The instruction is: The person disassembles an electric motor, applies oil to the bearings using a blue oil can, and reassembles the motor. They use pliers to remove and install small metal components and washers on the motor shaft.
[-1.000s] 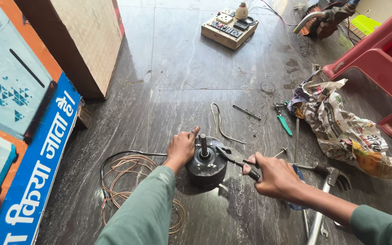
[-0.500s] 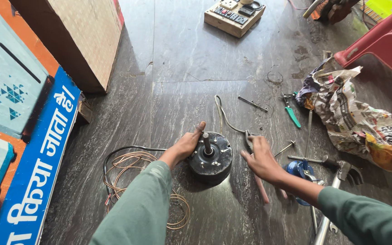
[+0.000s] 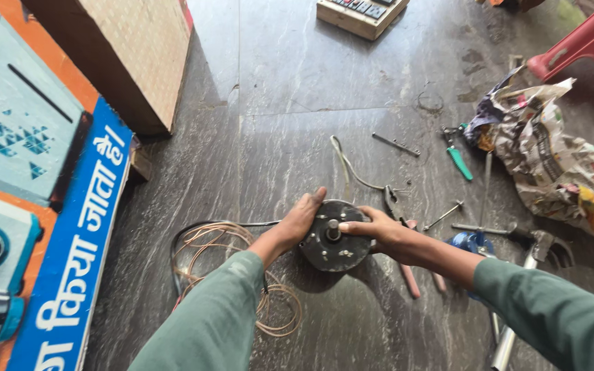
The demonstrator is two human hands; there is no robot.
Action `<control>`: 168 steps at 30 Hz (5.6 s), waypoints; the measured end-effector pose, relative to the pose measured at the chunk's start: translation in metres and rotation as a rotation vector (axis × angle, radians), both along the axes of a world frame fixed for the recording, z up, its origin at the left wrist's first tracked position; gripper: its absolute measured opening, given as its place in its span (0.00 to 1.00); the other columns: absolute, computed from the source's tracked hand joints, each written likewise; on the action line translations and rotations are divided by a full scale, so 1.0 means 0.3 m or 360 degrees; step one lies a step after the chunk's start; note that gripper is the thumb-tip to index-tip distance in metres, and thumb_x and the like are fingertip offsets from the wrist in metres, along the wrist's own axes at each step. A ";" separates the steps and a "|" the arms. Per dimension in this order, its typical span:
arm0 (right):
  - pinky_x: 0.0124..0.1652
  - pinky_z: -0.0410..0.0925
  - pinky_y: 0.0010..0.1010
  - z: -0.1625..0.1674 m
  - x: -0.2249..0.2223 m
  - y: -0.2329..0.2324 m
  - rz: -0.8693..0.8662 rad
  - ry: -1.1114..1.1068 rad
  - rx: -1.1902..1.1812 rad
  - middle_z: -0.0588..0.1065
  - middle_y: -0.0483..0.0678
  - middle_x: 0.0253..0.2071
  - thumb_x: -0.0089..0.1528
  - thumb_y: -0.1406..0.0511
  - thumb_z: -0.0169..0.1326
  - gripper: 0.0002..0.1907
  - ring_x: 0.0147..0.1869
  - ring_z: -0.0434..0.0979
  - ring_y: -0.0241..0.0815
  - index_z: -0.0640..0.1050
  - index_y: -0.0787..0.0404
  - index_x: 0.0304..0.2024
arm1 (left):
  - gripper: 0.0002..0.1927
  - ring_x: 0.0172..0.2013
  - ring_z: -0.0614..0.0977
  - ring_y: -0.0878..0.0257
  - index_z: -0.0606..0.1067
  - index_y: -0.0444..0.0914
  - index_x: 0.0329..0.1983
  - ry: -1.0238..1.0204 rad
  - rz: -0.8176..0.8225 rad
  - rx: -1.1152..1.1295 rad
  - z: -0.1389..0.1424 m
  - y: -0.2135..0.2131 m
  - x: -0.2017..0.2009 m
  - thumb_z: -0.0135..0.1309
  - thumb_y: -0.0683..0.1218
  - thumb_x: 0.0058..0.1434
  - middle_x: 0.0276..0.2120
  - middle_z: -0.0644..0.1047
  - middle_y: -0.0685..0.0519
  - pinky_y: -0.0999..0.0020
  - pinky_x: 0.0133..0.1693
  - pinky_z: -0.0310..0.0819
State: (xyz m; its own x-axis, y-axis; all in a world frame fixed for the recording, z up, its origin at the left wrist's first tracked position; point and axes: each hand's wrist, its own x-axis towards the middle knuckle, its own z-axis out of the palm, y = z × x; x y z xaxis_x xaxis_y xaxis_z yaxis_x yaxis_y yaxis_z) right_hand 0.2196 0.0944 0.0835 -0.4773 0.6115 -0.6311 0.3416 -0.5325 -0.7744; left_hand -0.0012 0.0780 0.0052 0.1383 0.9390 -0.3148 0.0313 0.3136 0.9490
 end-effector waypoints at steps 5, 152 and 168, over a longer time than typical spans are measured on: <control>0.56 0.71 0.43 0.033 0.032 -0.060 0.0059 -0.0084 0.0342 0.74 0.60 0.56 0.50 0.55 0.67 0.46 0.59 0.79 0.52 0.61 0.56 0.67 | 0.37 0.48 0.73 0.63 0.66 0.36 0.55 -0.0043 -0.0089 -0.0077 0.032 -0.051 0.025 0.35 0.73 0.67 0.46 0.72 0.50 0.64 0.53 0.68; 0.29 0.75 0.29 0.025 0.402 -0.243 -0.0140 -0.0267 0.0305 0.78 0.53 0.31 0.70 0.67 0.45 0.14 0.29 0.81 0.41 0.77 0.74 0.44 | 0.77 0.70 0.57 0.40 0.37 0.44 0.76 0.1566 -0.0173 -0.0025 0.273 0.025 0.281 0.77 0.61 0.32 0.65 0.58 0.38 0.45 0.62 0.67; 0.34 0.78 0.35 -0.043 0.233 -0.153 -0.0107 -0.0251 0.0245 0.79 0.53 0.34 0.69 0.66 0.47 0.13 0.33 0.84 0.45 0.76 0.72 0.47 | 0.82 0.70 0.55 0.38 0.31 0.43 0.75 0.1558 -0.0073 -0.0049 0.263 0.018 0.298 0.80 0.58 0.31 0.68 0.53 0.38 0.41 0.62 0.65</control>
